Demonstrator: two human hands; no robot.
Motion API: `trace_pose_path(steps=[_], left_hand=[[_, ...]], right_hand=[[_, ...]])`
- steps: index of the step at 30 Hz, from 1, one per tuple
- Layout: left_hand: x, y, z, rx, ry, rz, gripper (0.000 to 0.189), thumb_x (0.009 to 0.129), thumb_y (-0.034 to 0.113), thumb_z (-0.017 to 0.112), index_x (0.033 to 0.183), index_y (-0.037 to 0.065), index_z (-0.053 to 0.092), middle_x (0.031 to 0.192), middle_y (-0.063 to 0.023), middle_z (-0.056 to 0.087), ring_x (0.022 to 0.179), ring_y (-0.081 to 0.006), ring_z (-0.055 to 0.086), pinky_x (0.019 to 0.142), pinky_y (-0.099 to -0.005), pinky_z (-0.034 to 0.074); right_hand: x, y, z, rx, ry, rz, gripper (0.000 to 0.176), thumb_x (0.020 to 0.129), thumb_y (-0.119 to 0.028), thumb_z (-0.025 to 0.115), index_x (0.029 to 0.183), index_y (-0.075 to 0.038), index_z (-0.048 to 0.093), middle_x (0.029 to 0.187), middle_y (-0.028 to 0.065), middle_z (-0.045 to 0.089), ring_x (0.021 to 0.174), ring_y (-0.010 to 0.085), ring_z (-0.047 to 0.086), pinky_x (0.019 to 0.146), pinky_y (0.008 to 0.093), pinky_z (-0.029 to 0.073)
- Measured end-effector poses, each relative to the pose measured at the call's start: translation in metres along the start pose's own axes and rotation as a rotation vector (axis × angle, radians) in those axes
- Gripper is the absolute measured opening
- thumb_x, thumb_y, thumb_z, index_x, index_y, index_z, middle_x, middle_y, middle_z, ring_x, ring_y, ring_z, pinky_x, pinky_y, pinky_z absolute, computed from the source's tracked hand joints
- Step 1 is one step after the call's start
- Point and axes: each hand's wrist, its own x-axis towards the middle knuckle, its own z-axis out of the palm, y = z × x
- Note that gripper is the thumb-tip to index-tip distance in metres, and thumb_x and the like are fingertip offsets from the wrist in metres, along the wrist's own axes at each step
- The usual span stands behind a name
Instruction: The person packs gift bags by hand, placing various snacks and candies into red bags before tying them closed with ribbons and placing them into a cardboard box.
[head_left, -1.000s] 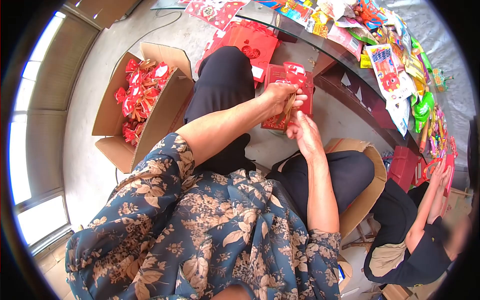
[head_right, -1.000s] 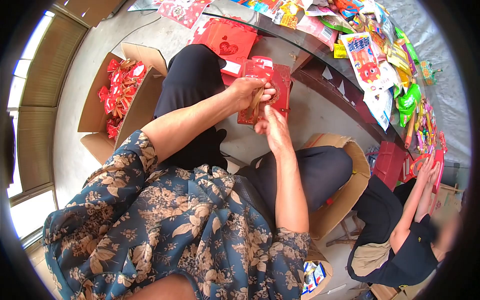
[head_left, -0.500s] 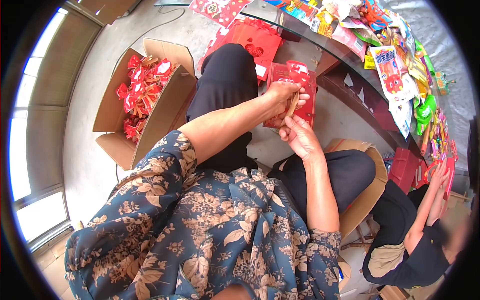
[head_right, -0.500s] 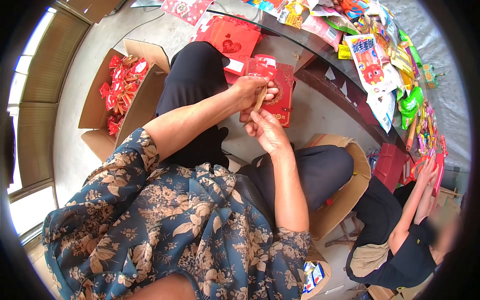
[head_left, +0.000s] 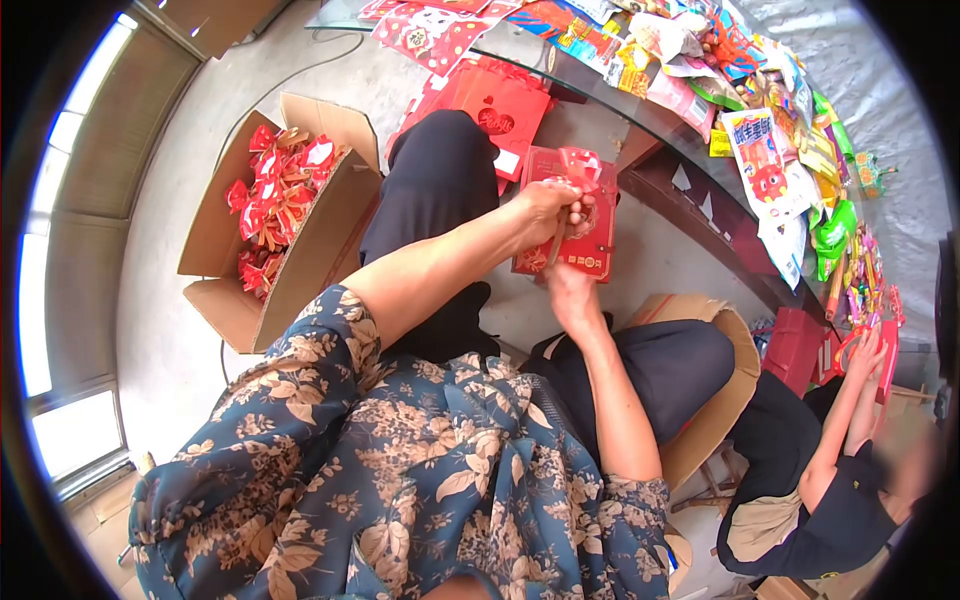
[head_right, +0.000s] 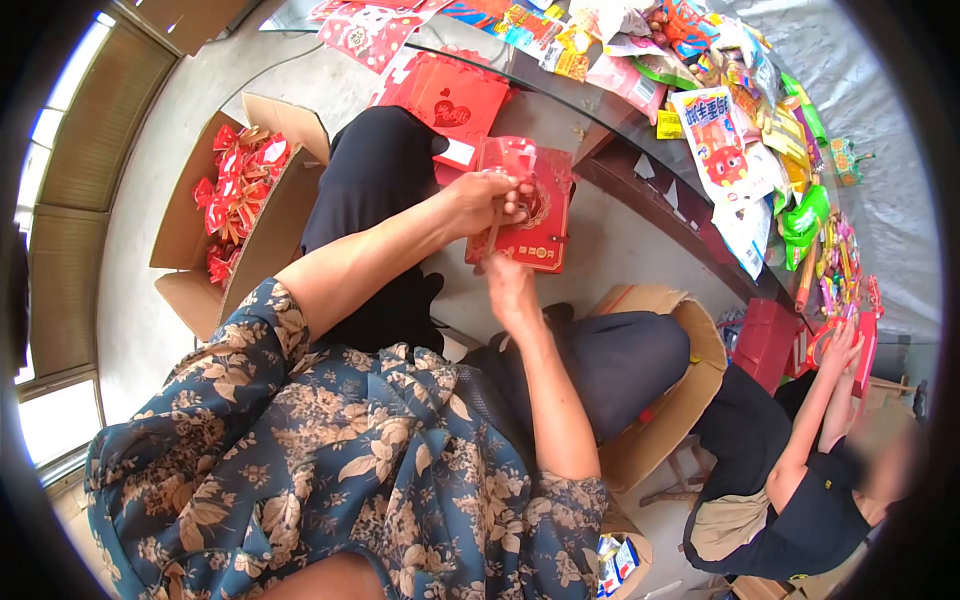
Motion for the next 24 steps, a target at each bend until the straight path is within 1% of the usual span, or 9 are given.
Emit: trace_pose_path(steps=[1, 3, 6, 9, 13, 14, 15, 17, 24], left_hand=[[-0.001, 0.001, -0.005, 0.017, -0.05, -0.004, 0.012, 0.094, 0.008, 0.047, 0.093, 0.001, 0.057, 0.07, -0.0035, 0.056, 0.062, -0.0163, 0.055, 0.075, -0.0407, 0.054], [0.0, 0.003, -0.011, 0.053, -0.155, -0.008, 0.01, 0.093, 0.007, 0.047, 0.09, 0.002, 0.056, 0.07, -0.0039, 0.056, 0.062, -0.0167, 0.055, 0.076, -0.042, 0.054], [-0.002, 0.004, -0.006, 0.185, -0.091, 0.065, 0.012, 0.093, 0.007, 0.047, 0.09, 0.003, 0.058, 0.071, -0.0025, 0.056, 0.064, -0.016, 0.056, 0.073, -0.0361, 0.052], [-0.003, 0.005, -0.009, 0.263, -0.106, 0.083, 0.017, 0.095, 0.014, 0.049, 0.095, 0.003, 0.062, 0.074, -0.002, 0.06, 0.068, -0.0158, 0.058, 0.073, -0.0307, 0.05], [-0.001, 0.006, -0.013, 0.247, -0.119, 0.086, 0.021, 0.096, 0.019, 0.05, 0.099, 0.002, 0.063, 0.084, -0.0061, 0.067, 0.079, -0.0173, 0.063, 0.079, -0.0328, 0.05], [-0.002, 0.002, -0.012, 0.235, -0.101, 0.07, 0.022, 0.096, 0.019, 0.051, 0.099, 0.002, 0.063, 0.085, -0.0067, 0.068, 0.081, -0.0178, 0.064, 0.081, -0.0333, 0.05], [-0.007, 0.001, -0.007, 0.223, -0.082, 0.052, 0.022, 0.096, 0.02, 0.051, 0.099, 0.002, 0.064, 0.087, -0.0074, 0.068, 0.084, -0.0184, 0.065, 0.082, -0.0338, 0.05], [-0.007, 0.0, -0.004, 0.246, -0.061, 0.03, 0.021, 0.096, 0.02, 0.052, 0.099, 0.002, 0.064, 0.097, -0.0107, 0.068, 0.09, -0.0199, 0.065, 0.085, -0.0343, 0.05], [0.003, -0.011, -0.006, 0.303, -0.067, 0.047, 0.02, 0.095, 0.02, 0.055, 0.101, 0.003, 0.065, 0.093, -0.0052, 0.064, 0.086, -0.0169, 0.06, 0.078, -0.0338, 0.049]], right_hand=[[-0.007, -0.006, -0.002, 0.0, -0.095, 0.114, 0.013, 0.085, -0.006, 0.053, 0.079, 0.001, 0.062, 0.073, 0.0153, 0.061, 0.075, 0.0274, 0.062, 0.069, 0.0393, 0.049], [-0.016, -0.007, 0.0, -0.018, -0.096, 0.122, 0.015, 0.088, -0.008, 0.054, 0.079, 0.001, 0.062, 0.069, 0.0116, 0.059, 0.064, 0.0221, 0.06, 0.06, 0.0357, 0.047], [-0.017, -0.004, -0.007, 0.105, -0.142, 0.296, 0.016, 0.091, -0.011, 0.054, 0.082, -0.001, 0.063, 0.066, 0.0068, 0.057, 0.054, 0.0156, 0.055, 0.051, 0.0315, 0.044], [-0.011, -0.007, -0.022, 0.134, -0.211, 0.603, 0.015, 0.089, -0.013, 0.056, 0.088, 0.0, 0.061, 0.077, 0.02, 0.062, 0.074, 0.0309, 0.064, 0.066, 0.0398, 0.047], [-0.004, 0.008, -0.028, -0.09, 0.226, 0.229, 0.025, 0.089, -0.01, 0.06, 0.112, -0.001, 0.061, 0.102, 0.0173, 0.065, 0.09, 0.0252, 0.064, 0.078, 0.0344, 0.05], [0.002, 0.013, -0.03, 0.062, 0.253, 0.267, 0.03, 0.089, -0.008, 0.061, 0.117, 0.0, 0.058, 0.103, 0.0155, 0.065, 0.092, 0.0238, 0.064, 0.081, 0.033, 0.05], [0.009, 0.0, -0.035, 0.29, 0.259, 0.409, 0.029, 0.09, -0.009, 0.06, 0.118, 0.001, 0.058, 0.106, 0.0111, 0.064, 0.082, 0.0165, 0.062, 0.073, 0.0292, 0.05], [0.02, -0.012, -0.038, 0.621, 0.267, 0.41, 0.034, 0.093, -0.014, 0.058, 0.124, 0.001, 0.053, 0.109, 0.0065, 0.061, 0.068, 0.0049, 0.05, 0.06, 0.0192, 0.042], [0.04, -0.014, -0.026, 0.83, 0.21, 0.461, 0.028, 0.095, -0.016, 0.058, 0.118, -0.001, 0.055, 0.096, 0.0022, 0.061, 0.064, 0.007, 0.049, 0.059, 0.0204, 0.039]])
